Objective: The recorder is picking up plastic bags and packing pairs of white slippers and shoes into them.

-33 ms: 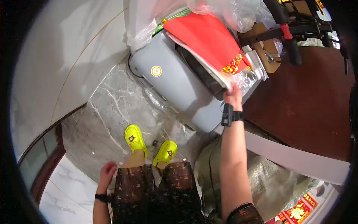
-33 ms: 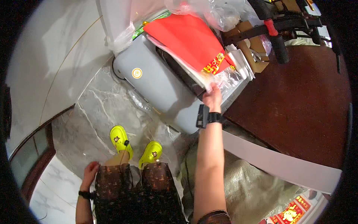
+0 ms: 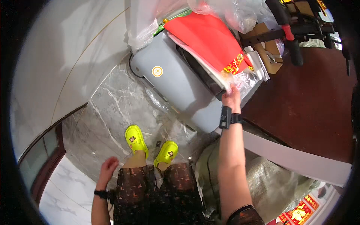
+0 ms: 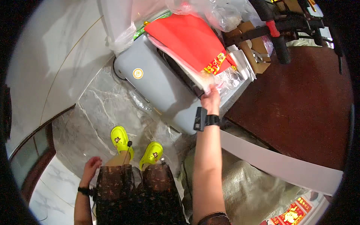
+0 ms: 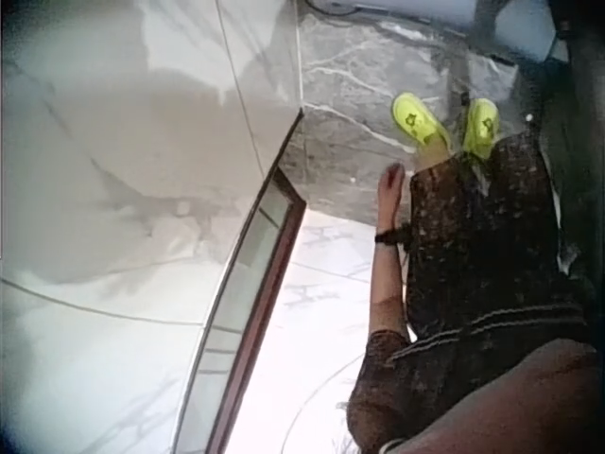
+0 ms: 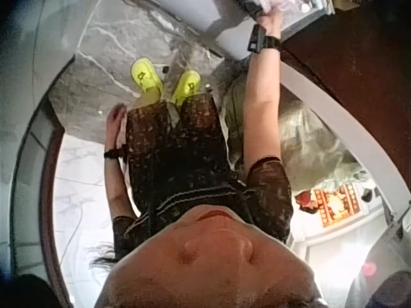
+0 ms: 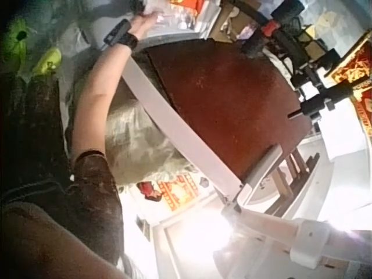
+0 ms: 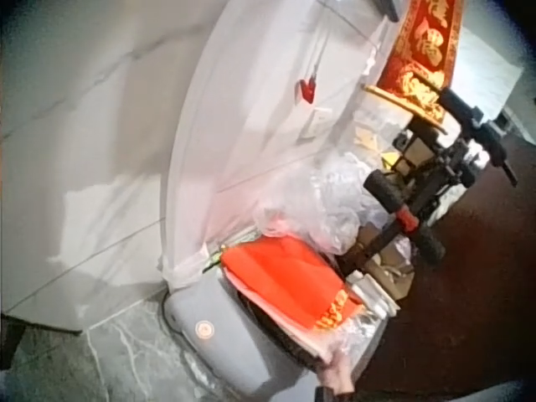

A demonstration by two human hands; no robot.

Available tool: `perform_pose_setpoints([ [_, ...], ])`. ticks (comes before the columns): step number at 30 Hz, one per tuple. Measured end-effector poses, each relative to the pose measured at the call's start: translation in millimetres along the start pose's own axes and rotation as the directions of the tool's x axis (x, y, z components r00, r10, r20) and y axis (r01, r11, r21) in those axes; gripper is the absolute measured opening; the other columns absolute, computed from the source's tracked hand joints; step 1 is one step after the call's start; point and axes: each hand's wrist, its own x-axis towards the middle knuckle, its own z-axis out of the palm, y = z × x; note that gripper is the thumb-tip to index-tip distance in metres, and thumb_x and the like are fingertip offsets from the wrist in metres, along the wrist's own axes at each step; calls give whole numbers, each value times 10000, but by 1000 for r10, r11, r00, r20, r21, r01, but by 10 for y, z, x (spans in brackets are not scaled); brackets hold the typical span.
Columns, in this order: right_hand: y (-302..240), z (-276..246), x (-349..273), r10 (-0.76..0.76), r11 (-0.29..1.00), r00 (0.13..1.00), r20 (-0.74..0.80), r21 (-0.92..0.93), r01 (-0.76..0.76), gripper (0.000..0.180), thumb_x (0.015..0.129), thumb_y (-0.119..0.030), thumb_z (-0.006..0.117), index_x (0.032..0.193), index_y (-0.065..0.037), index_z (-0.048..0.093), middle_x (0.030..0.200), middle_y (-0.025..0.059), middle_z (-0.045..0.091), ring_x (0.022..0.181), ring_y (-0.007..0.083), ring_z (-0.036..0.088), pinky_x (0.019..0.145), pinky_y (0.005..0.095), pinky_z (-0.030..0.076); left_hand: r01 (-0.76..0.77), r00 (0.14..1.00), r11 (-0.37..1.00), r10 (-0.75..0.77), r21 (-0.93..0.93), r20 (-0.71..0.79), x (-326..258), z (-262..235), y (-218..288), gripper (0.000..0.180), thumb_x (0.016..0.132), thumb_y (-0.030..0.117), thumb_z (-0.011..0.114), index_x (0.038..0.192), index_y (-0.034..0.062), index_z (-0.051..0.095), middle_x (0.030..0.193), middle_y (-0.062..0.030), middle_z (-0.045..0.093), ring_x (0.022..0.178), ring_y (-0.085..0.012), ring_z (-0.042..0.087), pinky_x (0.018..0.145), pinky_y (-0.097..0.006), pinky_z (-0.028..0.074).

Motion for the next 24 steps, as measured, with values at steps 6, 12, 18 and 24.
perform_pose_setpoints([
  [6, 403, 337, -438, -151, 983, 951, -271, 65, 174, 81, 862, -98, 631, 938, -78, 610, 845, 16, 676, 692, 156, 647, 561, 279, 488, -172, 912, 949, 255, -265, 320, 1219, 987, 1585, 422, 964, 256, 571, 1306, 21, 499, 1153, -81, 622, 1061, -156, 581, 924, -306, 467],
  [12, 843, 537, -950, -75, 978, 973, -217, 172, 114, 136, 884, -143, 618, 1006, -84, 601, 940, 26, 670, 816, 164, 633, 688, 302, 452, -135, 903, 863, 309, -487, 297, 1837, 2139, 2504, 698, 941, 413, 591, 1431, 4, 307, 1256, -180, 563, 1177, -236, 545, 978, -366, 451],
  [18, 1591, 61, -1300, 26, 975, 957, -289, 219, 40, 227, 905, -98, 607, 1121, -34, 577, 1056, 79, 649, 949, 212, 625, 889, 349, 503, -98, 918, 871, 265, -481, 294, 2148, 2456, 2863, 811, 794, 429, 749, 1365, -14, 381, 1237, -160, 574, 1146, -251, 563, 954, -448, 450],
  [24, 2058, -160, -1706, 169, 956, 953, -250, 278, -96, 201, 918, -135, 626, 1096, -46, 600, 1042, 41, 653, 923, 166, 626, 825, 304, 509, 124, 883, 836, 153, -535, 444, 2269, 2286, 2425, 497, 812, 163, 731, 1220, -54, 549, 1121, -144, 643, 1025, -253, 631, 868, -369, 516],
])
